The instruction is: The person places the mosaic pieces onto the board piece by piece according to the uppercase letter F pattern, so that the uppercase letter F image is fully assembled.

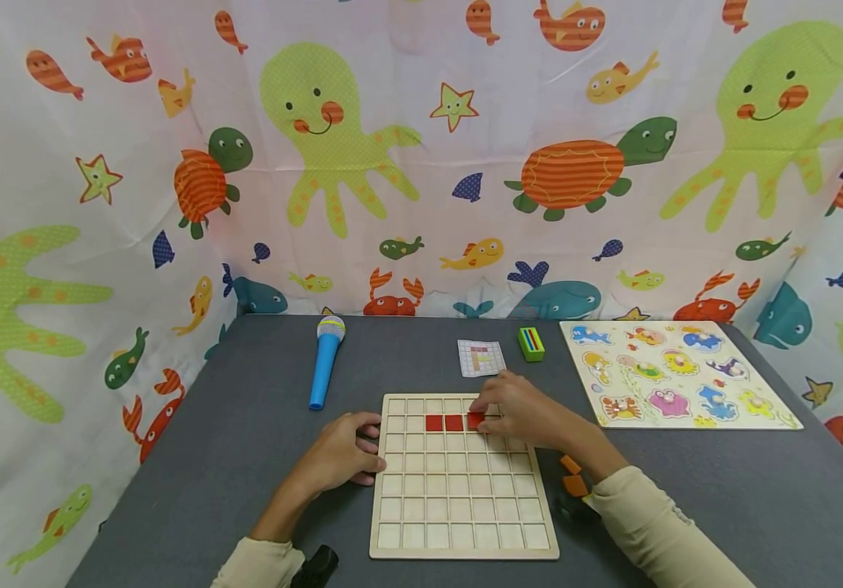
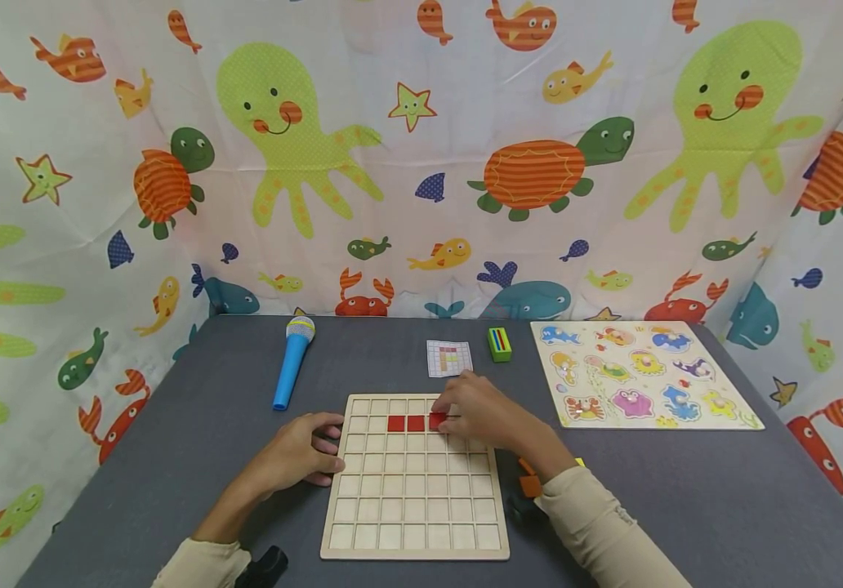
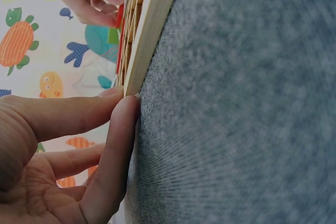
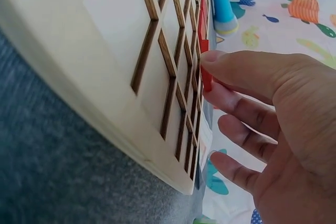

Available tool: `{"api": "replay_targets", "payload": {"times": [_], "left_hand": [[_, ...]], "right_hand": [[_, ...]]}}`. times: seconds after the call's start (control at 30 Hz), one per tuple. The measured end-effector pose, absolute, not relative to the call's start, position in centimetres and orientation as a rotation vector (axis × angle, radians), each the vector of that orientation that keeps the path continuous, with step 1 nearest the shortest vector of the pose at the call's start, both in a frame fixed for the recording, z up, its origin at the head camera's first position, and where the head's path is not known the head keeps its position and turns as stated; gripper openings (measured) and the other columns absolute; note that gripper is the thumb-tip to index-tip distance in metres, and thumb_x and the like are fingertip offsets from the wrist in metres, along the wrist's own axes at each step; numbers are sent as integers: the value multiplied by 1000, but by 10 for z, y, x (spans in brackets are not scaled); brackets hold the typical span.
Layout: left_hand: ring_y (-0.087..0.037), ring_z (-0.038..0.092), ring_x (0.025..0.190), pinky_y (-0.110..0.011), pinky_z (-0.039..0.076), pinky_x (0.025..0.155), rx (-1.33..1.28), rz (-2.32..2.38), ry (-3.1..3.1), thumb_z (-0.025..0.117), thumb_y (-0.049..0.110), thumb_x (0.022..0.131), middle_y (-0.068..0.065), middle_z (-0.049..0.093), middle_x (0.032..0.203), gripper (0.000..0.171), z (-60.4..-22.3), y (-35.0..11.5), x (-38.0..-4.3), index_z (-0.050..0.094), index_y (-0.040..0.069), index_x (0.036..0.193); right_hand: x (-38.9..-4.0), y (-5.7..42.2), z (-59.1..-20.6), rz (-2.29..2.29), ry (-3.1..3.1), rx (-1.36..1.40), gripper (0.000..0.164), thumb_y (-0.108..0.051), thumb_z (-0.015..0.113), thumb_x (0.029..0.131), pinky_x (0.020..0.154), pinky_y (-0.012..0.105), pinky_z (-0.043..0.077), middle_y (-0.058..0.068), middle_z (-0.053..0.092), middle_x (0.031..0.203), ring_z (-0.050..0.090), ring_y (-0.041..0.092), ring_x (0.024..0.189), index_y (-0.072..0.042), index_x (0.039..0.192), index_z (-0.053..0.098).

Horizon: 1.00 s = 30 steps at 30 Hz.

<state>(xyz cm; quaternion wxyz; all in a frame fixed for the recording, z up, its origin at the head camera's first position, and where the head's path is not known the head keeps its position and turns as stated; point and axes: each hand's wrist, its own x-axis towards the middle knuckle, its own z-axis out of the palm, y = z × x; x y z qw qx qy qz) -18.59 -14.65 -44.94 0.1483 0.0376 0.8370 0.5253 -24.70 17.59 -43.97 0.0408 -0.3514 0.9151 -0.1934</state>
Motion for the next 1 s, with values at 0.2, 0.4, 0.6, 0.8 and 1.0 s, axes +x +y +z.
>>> {"api": "replay_targets", "payload": {"times": [0.2,0.4,0.6,0.8,1.0], "left_hand": [[-20,69,91,-36,67,63,110,1512,2406,83,-9,83,-16,59,123,69,-450,-147,-186,55,-6,146],[-20,69,92,-36,67,64,108,1504,2408,83,-9,83,-16,59,123,69,-450,-147,-186,55,-5,146],[-20,69,91,-35,67,63,116,1500,2410,83,-9,83,-16,60,123,69,-450,-147,-187,55,-6,146],[-20,69,91,-35,67,63,118,1500,2413,83,-9,83,-16,60,123,69,-451,-147,-187,55,-6,146],[-20,69,92,-36,67,63,126,1511,2404,83,-9,83,-16,60,123,70,-451,-148,-187,54,-7,147]], "right_hand": [[-249,173,-441,-583,2789,-1036,24,-24,82,95,101,52,53,0,74,114,58,25,113,-12,115,82],[-250,172,-442,-580,2789,-1032,25,-24,84,93,106,55,52,0,75,114,60,26,116,-12,115,83],[-249,172,-440,-595,2786,-1033,24,-22,84,93,102,52,53,0,75,113,60,24,113,-12,115,83],[-248,174,-440,-637,2760,-1027,24,-17,84,92,98,47,54,0,75,113,59,20,109,-11,115,82],[-248,180,-441,-694,2737,-1018,23,-17,81,95,94,43,55,-2,75,115,58,20,110,-11,117,81]]}}
